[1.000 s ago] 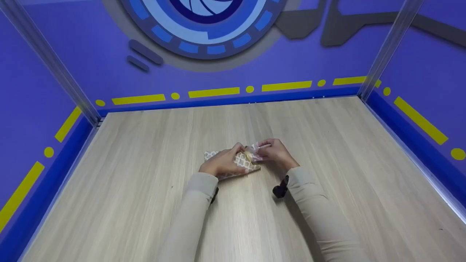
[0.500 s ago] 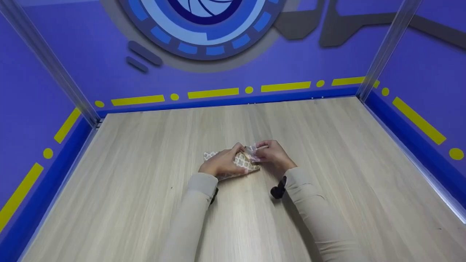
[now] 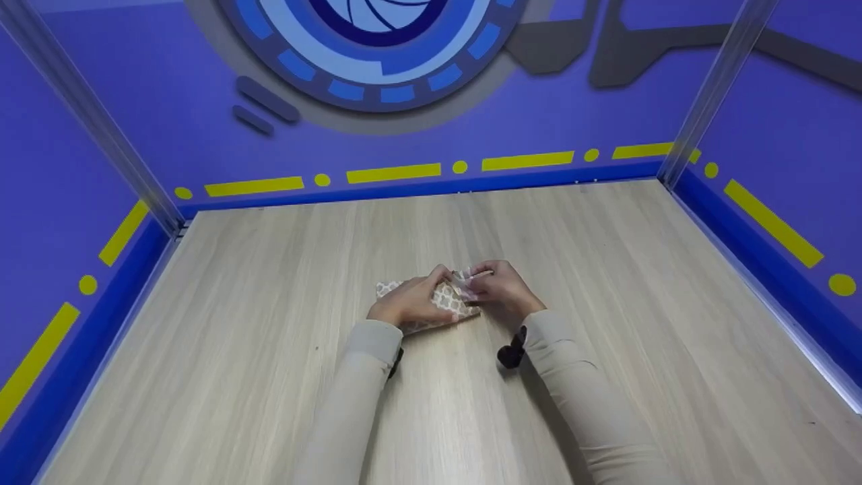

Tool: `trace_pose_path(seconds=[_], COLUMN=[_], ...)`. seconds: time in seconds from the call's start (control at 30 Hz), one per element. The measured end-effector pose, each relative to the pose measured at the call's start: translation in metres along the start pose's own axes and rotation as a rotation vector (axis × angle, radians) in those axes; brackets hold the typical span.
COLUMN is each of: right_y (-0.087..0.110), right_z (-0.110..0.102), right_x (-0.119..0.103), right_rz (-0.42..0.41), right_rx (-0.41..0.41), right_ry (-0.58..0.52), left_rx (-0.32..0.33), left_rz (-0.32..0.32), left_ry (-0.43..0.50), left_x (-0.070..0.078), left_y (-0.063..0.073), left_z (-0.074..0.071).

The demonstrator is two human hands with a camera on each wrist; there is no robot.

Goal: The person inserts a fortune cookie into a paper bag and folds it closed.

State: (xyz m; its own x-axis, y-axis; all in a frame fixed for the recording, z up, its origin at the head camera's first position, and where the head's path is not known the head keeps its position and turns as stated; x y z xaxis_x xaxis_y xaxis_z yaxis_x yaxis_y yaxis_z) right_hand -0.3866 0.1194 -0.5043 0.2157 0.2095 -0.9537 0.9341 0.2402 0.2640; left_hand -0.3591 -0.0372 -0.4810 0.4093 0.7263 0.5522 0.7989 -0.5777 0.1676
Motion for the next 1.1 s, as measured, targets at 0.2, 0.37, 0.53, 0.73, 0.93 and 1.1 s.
trace_pose_path(seconds=[0.2,0.37,0.53,0.73,0.93,1.1], right_y=[-0.002,-0.003,-0.003,-0.002,-0.003,-0.003], right_z=[0.003,0.004,0.007,0.009,0.011,0.012], right_x=[0.0,0.003,0.003,0.002,0.001,0.002], right_rz=[-0.009,-0.008,-0.001,0.007,0.01,0.024], right_rx=[-0.023,-0.029,-0.025,-0.028,-0.032,-0.03], right_ry=[0.008,-0.001,-0.009,-0.015,-0.003,0.01], left_rx=[0.0,-0.008,-0.01,-0.015,-0.017,-0.014], left_rz=[0.008,-0.007,-0.029,-0.005,0.005,0.011], left_ry=[-0.011,-0.03,-0.05,-0.021,-0.005,0.002], left_x=[0.001,0.001,0.002,0.003,0.003,0.003], left_y=[0.0,0.0,0.001,0.001,0.001,0.001], left_z=[-0.001,0.0,-0.001,-0.003,-0.003,-0.002])
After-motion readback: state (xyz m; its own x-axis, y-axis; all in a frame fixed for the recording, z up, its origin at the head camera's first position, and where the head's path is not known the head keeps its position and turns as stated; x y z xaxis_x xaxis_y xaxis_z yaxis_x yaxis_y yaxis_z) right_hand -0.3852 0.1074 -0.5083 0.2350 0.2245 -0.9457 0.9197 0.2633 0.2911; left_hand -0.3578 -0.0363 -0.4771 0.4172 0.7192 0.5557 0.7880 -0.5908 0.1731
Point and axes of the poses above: each hand's wrist, its own y-axis away from the middle knuckle, its own z-axis out of the palm, x = y × z, the point moved 7 cm from there along -y, towards the middle knuckle, and after that the axes turned 5 degrees about -x, right-handed, at the moved point
